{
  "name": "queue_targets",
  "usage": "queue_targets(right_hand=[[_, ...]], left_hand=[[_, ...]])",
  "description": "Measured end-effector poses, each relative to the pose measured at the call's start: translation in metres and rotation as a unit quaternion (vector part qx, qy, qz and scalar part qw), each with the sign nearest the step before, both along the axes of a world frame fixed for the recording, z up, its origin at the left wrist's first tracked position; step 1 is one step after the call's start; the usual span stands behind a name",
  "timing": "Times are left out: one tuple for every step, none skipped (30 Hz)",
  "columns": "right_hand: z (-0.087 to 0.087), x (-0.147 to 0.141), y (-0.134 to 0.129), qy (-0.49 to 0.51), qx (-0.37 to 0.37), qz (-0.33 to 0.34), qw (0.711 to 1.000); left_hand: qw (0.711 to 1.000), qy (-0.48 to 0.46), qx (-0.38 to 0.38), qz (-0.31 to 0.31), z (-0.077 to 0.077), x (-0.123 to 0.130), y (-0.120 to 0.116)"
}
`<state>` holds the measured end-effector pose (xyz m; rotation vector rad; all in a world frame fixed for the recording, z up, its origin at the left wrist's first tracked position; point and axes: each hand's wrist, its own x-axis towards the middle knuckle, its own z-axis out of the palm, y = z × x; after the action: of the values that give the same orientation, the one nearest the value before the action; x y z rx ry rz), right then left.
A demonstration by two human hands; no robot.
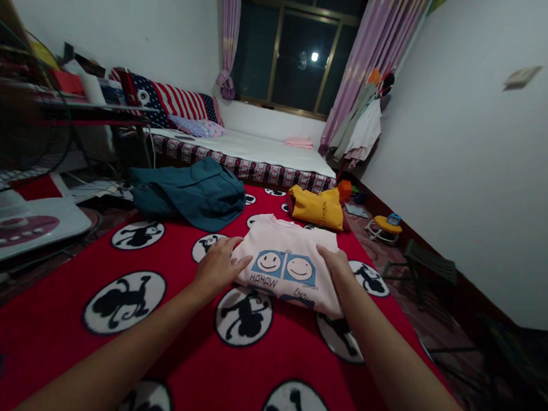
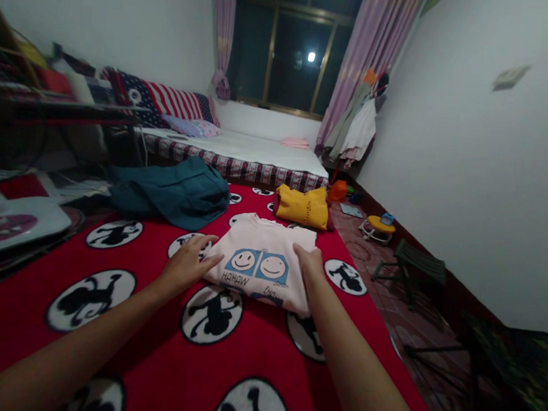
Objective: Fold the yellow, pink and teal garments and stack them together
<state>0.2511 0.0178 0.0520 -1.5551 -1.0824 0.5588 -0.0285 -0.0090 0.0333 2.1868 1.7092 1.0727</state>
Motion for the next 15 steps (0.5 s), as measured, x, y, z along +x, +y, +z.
queue_targets(right_hand=[[0.004, -0.006, 0.002, -0.037, 0.013, -0.019, 0.999], [0.007, -0.011, 0.003, -0.071, 0.036, -0.029, 0.996], [0.010, -0.014, 0.003, -0.106, 0.072, -0.021, 0.992], [0.012, -0.016, 0.004, -0.135, 0.112, -0.004, 0.985], [0.013, -0.016, 0.006, -0.159, 0.144, 0.006, 0.977], [0.011, -0.013, 0.008, -0.170, 0.157, 0.007, 0.973], [0.009, -0.008, 0.011, -0.170, 0.142, 0.000, 0.975], [0.004, -0.002, 0.015, -0.166, 0.099, -0.015, 0.981], [-0.001, 0.005, 0.018, -0.167, 0.040, -0.031, 0.985], [-0.006, 0.010, 0.020, -0.176, -0.020, -0.047, 0.983], [-0.011, 0.014, 0.021, -0.198, -0.067, -0.064, 0.976], [-0.015, 0.015, 0.020, -0.231, -0.089, -0.082, 0.965], [-0.018, 0.015, 0.017, -0.271, -0.085, -0.098, 0.954], [-0.019, 0.013, 0.014, -0.314, -0.064, -0.104, 0.942], [-0.019, 0.009, 0.011, -0.354, -0.036, -0.095, 0.930]], left_hand=[[1.000, 0.010, -0.016, 0.004, -0.004, -0.001, 0.003], [0.999, 0.020, -0.028, -0.006, -0.009, -0.002, 0.004], [0.999, 0.029, -0.032, -0.023, -0.014, -0.001, 0.003], [0.998, 0.037, -0.029, -0.042, -0.019, 0.000, 0.001], [0.997, 0.043, -0.020, -0.057, -0.023, 0.001, -0.002], [0.997, 0.045, -0.009, -0.065, -0.026, 0.002, -0.005], [0.997, 0.045, 0.000, -0.068, -0.028, 0.003, -0.008], [0.997, 0.044, 0.006, -0.068, -0.029, 0.004, -0.011], [0.997, 0.043, 0.009, -0.071, -0.030, 0.005, -0.013], [0.996, 0.045, 0.010, -0.075, -0.029, 0.006, -0.016], [0.995, 0.052, 0.010, -0.080, -0.028, 0.007, -0.019], [0.995, 0.062, 0.013, -0.083, -0.026, 0.008, -0.021], [0.994, 0.074, 0.020, -0.083, -0.023, 0.008, -0.023], [0.993, 0.086, 0.030, -0.081, -0.021, 0.009, -0.024], [0.991, 0.096, 0.042, -0.078, -0.017, 0.009, -0.025]])
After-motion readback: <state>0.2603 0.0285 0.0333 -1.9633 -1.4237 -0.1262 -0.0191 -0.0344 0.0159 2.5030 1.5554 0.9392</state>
